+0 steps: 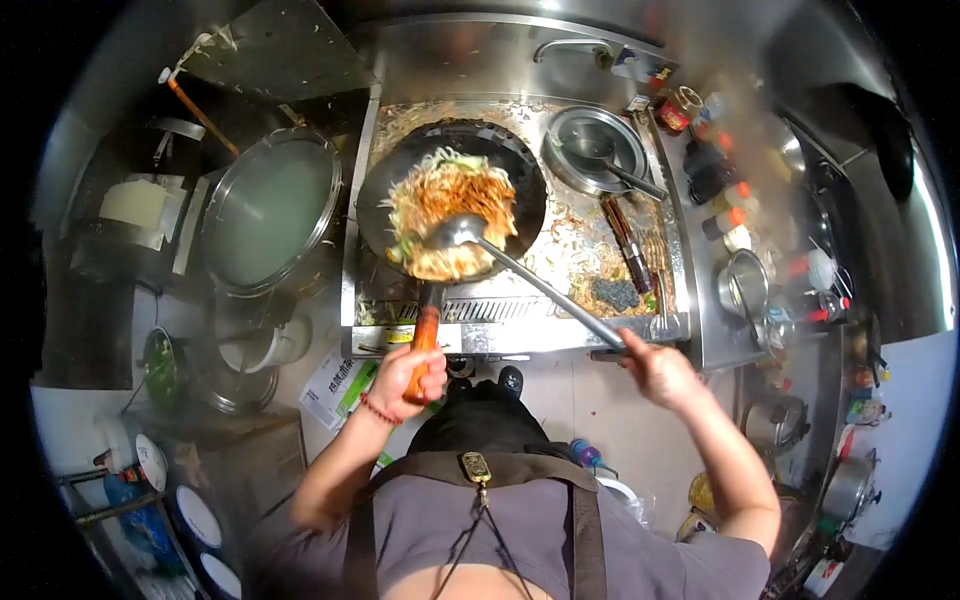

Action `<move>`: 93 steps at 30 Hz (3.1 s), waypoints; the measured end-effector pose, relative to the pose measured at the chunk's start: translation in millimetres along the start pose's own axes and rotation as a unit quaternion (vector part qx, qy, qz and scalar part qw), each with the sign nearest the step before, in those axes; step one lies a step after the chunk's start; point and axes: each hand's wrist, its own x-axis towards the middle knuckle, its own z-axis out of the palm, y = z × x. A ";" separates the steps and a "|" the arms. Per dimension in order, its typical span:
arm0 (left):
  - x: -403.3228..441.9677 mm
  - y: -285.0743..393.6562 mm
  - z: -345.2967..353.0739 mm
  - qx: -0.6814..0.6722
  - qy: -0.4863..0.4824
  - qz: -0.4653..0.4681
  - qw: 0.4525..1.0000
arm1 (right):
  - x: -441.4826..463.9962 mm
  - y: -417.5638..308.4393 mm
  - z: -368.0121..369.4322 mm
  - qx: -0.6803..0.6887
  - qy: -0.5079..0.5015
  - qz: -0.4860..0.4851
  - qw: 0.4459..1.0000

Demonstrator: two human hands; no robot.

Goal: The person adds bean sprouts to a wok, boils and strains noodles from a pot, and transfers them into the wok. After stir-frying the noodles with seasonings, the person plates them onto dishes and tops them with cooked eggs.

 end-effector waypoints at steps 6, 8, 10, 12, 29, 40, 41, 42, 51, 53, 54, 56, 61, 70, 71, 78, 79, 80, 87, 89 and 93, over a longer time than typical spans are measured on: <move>41.5 9.5 -22.4 -0.037 -0.007 0.001 0.999 | 108.1 -2.2 -26.1 -0.037 0.088 -0.039 0.995; 20.7 -16.7 -57.8 0.076 -0.035 0.037 0.996 | 94.7 -20.6 -48.8 -0.008 0.106 -0.037 0.994; -12.5 -23.5 -55.3 0.046 -0.004 -0.002 0.999 | 66.4 -14.2 -64.7 0.106 0.109 -0.019 0.988; -12.1 -6.5 -30.8 0.020 0.009 -0.004 1.000 | 36.5 0.9 -71.8 0.281 0.067 0.045 0.956; 89.6 26.0 -40.5 0.091 0.010 0.049 0.995 | 132.3 -85.5 81.5 0.225 0.062 0.210 0.949; 34.4 35.4 -28.3 -0.011 -0.033 -0.022 0.999 | 34.7 -10.2 -1.3 0.005 -0.017 0.094 0.995; 41.4 32.2 -26.4 0.005 -0.010 0.016 1.000 | 61.9 -8.3 0.0 0.016 0.014 0.057 0.998; 44.0 21.8 -36.3 0.006 -0.017 0.018 1.000 | 80.3 -3.4 0.5 0.023 0.049 0.019 0.998; 38.1 28.0 -49.1 0.033 -0.047 -0.007 0.998 | 5.6 -24.3 -50.6 0.461 0.043 0.186 0.867; 62.4 35.4 -36.5 0.029 -0.023 0.021 0.999 | 37.3 -43.4 -15.8 0.445 0.065 0.265 0.853; 73.3 35.1 -33.0 0.029 -0.008 0.028 0.999 | 59.2 -43.3 18.5 0.453 0.092 0.238 0.854; 83.2 30.9 -34.0 0.044 -0.011 0.021 0.999 | 74.1 -97.1 39.4 0.450 0.007 0.242 0.859; 81.8 32.0 -29.4 0.077 0.013 0.032 0.996 | 74.0 -102.0 -5.0 0.453 -0.017 0.171 0.875; 9.1 21.4 -31.4 0.137 0.029 0.045 0.989 | 7.3 -64.4 62.1 -0.039 0.062 -0.005 0.997; 1.4 26.3 -26.4 0.131 0.006 0.030 0.991 | -10.9 -58.4 43.9 -0.101 0.016 0.026 0.994; 39.0 4.6 -61.3 0.094 -0.005 0.067 0.993 | 94.7 -52.8 8.9 0.042 0.114 -0.023 0.992; 27.8 -5.9 -74.6 0.129 -0.008 0.058 0.990 | 91.1 -53.0 3.9 0.085 0.126 -0.024 0.988; 16.2 -12.8 -86.9 0.134 -0.045 0.050 0.989 | 82.7 -56.8 -11.6 0.122 0.139 -0.025 0.982; 42.0 35.0 -30.4 0.108 -0.001 0.048 0.993 | 70.2 -64.3 -22.7 0.414 0.034 0.130 0.900; 70.5 38.4 -31.5 0.104 0.003 0.047 0.993 | 116.9 -83.7 24.4 0.205 0.021 0.187 0.961; 77.5 38.1 -42.3 0.116 0.010 0.046 0.992 | 80.4 -54.2 57.9 0.210 0.050 0.053 0.975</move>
